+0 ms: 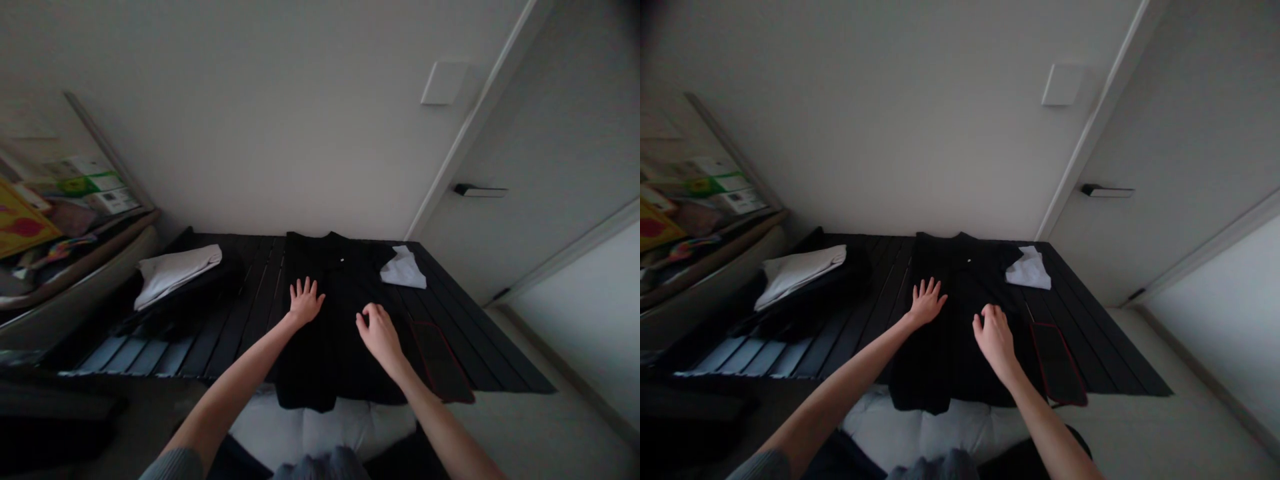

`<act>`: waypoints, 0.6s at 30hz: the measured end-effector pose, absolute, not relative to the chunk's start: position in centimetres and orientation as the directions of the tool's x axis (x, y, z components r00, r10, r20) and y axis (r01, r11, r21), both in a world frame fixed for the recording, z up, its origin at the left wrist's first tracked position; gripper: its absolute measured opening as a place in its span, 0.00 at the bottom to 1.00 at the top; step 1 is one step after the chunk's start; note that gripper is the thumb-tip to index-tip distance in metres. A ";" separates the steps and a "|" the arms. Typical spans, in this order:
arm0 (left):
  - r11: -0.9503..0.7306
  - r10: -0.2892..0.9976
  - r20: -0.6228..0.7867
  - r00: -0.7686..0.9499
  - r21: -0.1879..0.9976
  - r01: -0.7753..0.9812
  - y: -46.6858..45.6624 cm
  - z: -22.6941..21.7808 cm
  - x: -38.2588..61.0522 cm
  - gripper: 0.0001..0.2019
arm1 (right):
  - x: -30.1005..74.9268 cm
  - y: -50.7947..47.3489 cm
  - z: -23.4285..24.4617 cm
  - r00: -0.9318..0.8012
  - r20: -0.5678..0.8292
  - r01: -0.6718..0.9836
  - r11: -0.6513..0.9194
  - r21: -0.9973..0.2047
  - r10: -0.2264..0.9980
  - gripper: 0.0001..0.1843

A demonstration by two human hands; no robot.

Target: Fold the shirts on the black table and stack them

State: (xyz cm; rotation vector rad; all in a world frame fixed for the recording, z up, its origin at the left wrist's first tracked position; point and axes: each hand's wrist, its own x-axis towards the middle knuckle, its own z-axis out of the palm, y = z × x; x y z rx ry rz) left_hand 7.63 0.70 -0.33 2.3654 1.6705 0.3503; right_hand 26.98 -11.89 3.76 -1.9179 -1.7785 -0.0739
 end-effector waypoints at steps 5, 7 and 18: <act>-0.352 0.936 0.147 0.321 0.325 0.878 -1.9 -0.9 8.5 0.33 | 32.2 -4.3 2.6 0.251 0.336 0.900 -0.090 -0.427 0.908 0.16; -0.358 0.932 0.173 0.317 0.320 0.877 -2.2 -1.1 8.4 0.33 | 33.8 -1.5 2.7 0.332 0.255 0.873 -0.193 -0.449 0.908 0.20; -0.348 0.936 0.148 0.320 0.241 0.906 -1.8 -0.2 4.9 0.32 | 39.3 7.4 2.0 0.531 0.001 0.718 -0.450 -0.530 0.847 0.28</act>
